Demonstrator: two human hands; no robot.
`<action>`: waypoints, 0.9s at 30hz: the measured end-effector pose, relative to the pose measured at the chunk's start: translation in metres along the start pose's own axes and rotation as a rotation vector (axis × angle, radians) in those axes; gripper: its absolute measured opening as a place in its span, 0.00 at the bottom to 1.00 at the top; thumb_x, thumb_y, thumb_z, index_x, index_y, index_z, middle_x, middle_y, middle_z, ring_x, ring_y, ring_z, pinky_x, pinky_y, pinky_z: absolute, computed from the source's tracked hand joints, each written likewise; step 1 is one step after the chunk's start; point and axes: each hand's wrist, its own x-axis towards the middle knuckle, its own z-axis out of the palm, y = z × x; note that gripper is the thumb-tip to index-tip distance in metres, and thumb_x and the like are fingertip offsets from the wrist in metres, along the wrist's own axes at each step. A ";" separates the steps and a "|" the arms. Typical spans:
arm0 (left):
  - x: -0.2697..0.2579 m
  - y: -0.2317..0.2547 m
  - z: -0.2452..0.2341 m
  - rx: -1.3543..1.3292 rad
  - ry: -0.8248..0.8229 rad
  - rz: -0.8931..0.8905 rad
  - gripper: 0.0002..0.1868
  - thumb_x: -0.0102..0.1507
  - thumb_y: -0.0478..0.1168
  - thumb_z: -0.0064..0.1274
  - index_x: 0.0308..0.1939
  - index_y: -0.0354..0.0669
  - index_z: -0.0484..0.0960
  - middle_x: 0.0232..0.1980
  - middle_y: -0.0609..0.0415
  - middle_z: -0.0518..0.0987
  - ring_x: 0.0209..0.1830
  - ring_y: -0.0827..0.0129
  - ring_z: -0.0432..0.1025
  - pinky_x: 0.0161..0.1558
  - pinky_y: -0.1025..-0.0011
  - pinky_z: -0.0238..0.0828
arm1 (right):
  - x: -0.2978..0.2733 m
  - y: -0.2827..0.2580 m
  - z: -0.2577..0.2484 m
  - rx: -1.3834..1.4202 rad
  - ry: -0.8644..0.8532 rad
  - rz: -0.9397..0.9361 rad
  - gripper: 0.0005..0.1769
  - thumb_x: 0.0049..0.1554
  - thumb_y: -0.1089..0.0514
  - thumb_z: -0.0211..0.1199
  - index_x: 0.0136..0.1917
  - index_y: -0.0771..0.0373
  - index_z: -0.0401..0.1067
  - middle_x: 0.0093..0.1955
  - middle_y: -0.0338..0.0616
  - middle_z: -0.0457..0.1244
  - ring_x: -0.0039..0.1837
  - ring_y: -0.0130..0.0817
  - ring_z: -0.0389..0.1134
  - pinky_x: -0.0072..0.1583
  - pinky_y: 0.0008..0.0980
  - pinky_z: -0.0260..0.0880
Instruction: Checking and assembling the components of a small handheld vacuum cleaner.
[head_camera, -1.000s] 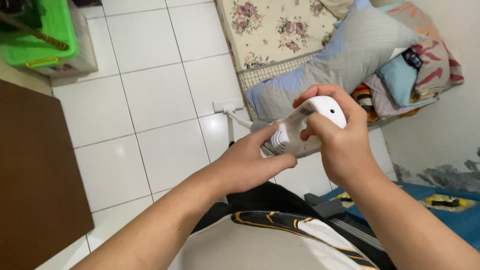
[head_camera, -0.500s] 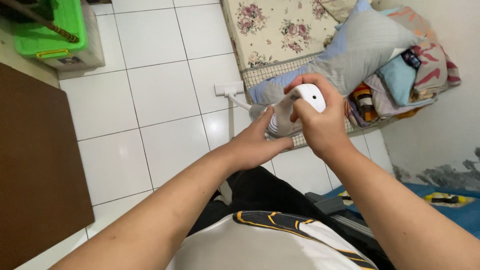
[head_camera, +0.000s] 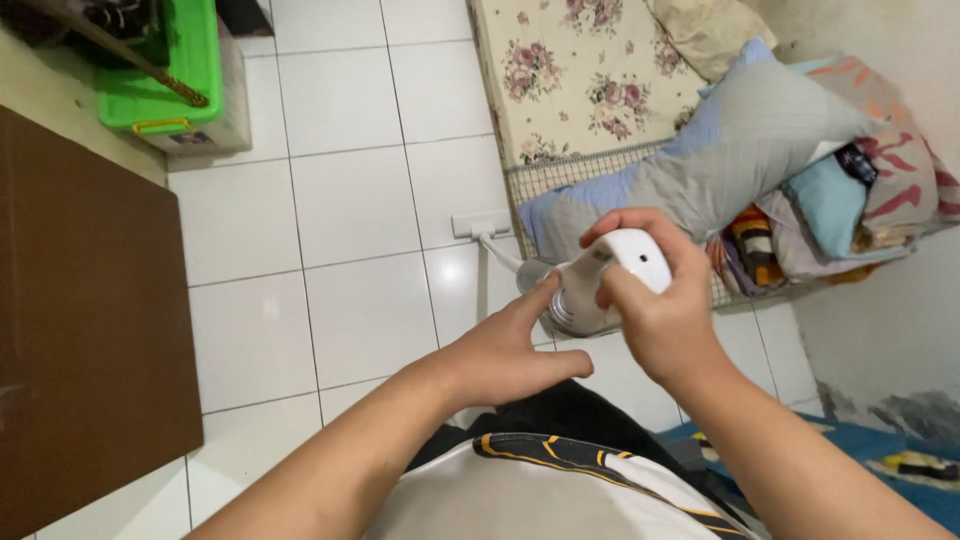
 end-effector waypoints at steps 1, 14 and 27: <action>0.007 0.002 -0.001 0.006 0.005 0.001 0.61 0.50 0.56 0.60 0.79 0.36 0.46 0.79 0.35 0.57 0.80 0.53 0.53 0.73 0.67 0.52 | 0.006 0.006 -0.002 0.005 -0.001 -0.006 0.18 0.50 0.68 0.53 0.55 0.66 0.70 0.52 0.41 0.68 0.44 0.24 0.66 0.43 0.25 0.68; 0.050 0.006 0.020 -0.087 0.375 -0.004 0.49 0.58 0.53 0.55 0.79 0.41 0.53 0.80 0.41 0.58 0.81 0.55 0.52 0.74 0.63 0.52 | 0.052 0.001 -0.045 0.195 -0.067 0.070 0.18 0.49 0.70 0.54 0.54 0.66 0.71 0.52 0.44 0.68 0.50 0.26 0.68 0.43 0.25 0.68; 0.072 0.042 0.034 -0.146 0.388 -0.011 0.65 0.51 0.61 0.65 0.80 0.33 0.46 0.80 0.35 0.56 0.82 0.54 0.51 0.75 0.61 0.48 | 0.119 0.051 -0.062 0.096 -0.211 -0.092 0.17 0.50 0.70 0.54 0.52 0.66 0.72 0.48 0.39 0.67 0.45 0.22 0.65 0.44 0.23 0.67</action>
